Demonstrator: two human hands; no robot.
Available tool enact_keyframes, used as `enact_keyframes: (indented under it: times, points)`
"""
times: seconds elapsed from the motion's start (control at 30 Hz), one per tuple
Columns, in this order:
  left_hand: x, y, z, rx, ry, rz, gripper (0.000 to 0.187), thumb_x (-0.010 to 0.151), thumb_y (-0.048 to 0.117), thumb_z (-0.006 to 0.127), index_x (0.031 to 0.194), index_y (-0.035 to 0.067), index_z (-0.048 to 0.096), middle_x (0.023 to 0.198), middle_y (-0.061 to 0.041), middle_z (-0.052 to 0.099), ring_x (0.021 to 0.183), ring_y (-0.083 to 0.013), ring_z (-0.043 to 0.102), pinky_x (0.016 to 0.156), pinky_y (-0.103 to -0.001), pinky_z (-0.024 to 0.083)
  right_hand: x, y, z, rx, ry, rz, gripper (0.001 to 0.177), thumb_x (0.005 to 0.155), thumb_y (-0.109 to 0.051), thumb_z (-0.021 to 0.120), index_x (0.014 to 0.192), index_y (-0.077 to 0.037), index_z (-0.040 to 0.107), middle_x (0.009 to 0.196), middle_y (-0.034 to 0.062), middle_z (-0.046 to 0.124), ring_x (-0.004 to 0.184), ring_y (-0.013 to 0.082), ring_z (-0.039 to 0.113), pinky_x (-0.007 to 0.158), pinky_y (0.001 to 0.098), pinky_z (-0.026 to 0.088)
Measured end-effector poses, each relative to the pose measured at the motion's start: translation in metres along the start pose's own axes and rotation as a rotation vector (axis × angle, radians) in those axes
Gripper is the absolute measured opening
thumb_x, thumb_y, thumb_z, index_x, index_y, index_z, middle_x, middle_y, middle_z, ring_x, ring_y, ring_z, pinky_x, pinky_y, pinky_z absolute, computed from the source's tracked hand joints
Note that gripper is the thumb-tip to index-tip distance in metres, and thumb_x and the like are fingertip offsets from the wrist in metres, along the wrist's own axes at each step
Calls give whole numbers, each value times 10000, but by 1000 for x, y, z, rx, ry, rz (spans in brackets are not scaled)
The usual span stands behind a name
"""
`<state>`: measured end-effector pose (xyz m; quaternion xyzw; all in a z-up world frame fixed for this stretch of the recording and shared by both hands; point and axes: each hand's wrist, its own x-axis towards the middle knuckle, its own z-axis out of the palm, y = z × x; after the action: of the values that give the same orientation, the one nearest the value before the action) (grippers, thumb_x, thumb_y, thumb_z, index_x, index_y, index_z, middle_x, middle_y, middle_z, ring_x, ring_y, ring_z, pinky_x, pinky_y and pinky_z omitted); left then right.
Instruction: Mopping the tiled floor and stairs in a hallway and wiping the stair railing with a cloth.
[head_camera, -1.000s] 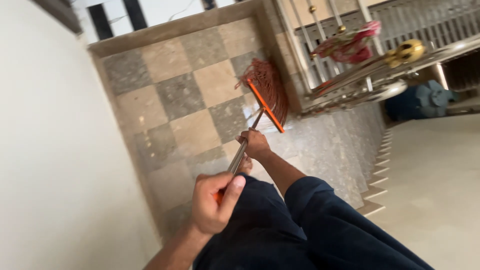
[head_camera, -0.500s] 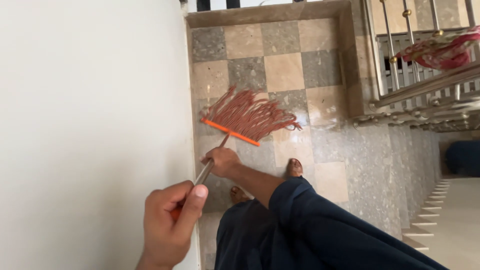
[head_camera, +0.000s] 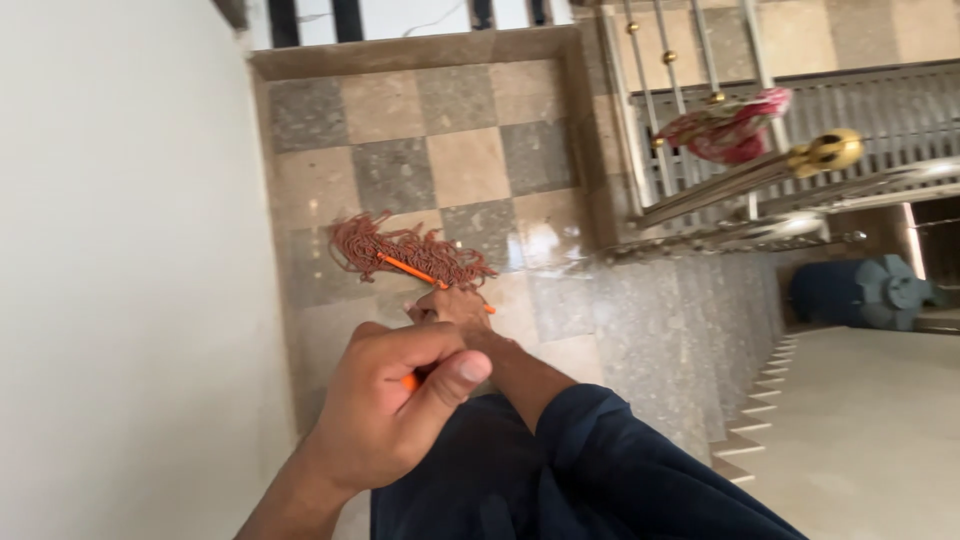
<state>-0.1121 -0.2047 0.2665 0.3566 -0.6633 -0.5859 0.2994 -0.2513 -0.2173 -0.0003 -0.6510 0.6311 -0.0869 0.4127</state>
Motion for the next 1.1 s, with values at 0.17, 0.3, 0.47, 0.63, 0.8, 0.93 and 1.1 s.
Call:
enact_keyframes:
  times: [0.17,0.3,0.47,0.63,0.8,0.93,1.1]
  points:
    - [63,8,67,-14,-100,171,342,995,268,680,733,60,611,555,-66,516,458,-152,517,484,-309,401,-19,102,-49,-122,388,-210,183,776,-319,673,718,-166,754,755,106,704,740,332,687,606,495,485]
    - [92,-2,114,-84,-154,202,397,1017,261,693,700,52,576,554,-88,484,463,-183,458,491,-327,378,-51,139,-101,-158,400,-8,251,825,-364,653,725,-156,753,750,128,706,744,357,688,635,508,498]
    - [100,-32,151,-188,-291,242,378,1014,270,681,717,54,589,572,-66,539,480,-162,519,502,-308,405,-74,210,-107,-191,396,259,368,908,-439,621,736,-140,751,741,166,709,750,397,690,684,529,519]
    - [65,-67,142,-299,-178,348,379,1054,291,634,785,26,604,658,-77,577,590,-170,555,580,-311,440,-68,215,-73,-207,328,416,463,964,-494,593,733,-121,740,754,192,710,777,422,689,729,548,528]
    - [-12,-98,81,-268,13,32,429,1047,284,553,706,31,612,572,-45,583,530,-125,549,521,-303,449,-30,180,7,-154,288,262,472,976,-483,569,758,-85,700,813,186,720,848,431,681,776,562,509]
    - [-105,-94,33,-49,401,-47,466,1037,272,533,638,32,563,506,-42,482,467,-111,452,476,-317,353,-3,96,72,-173,103,112,462,998,-482,556,813,-84,698,878,200,716,909,430,679,840,539,514]
    - [-223,-76,3,17,686,-92,462,1040,258,531,636,36,547,513,-36,449,466,-135,419,474,-321,325,5,-11,167,-245,-70,-190,464,1007,-462,542,793,-81,701,911,187,725,939,415,678,844,529,524]
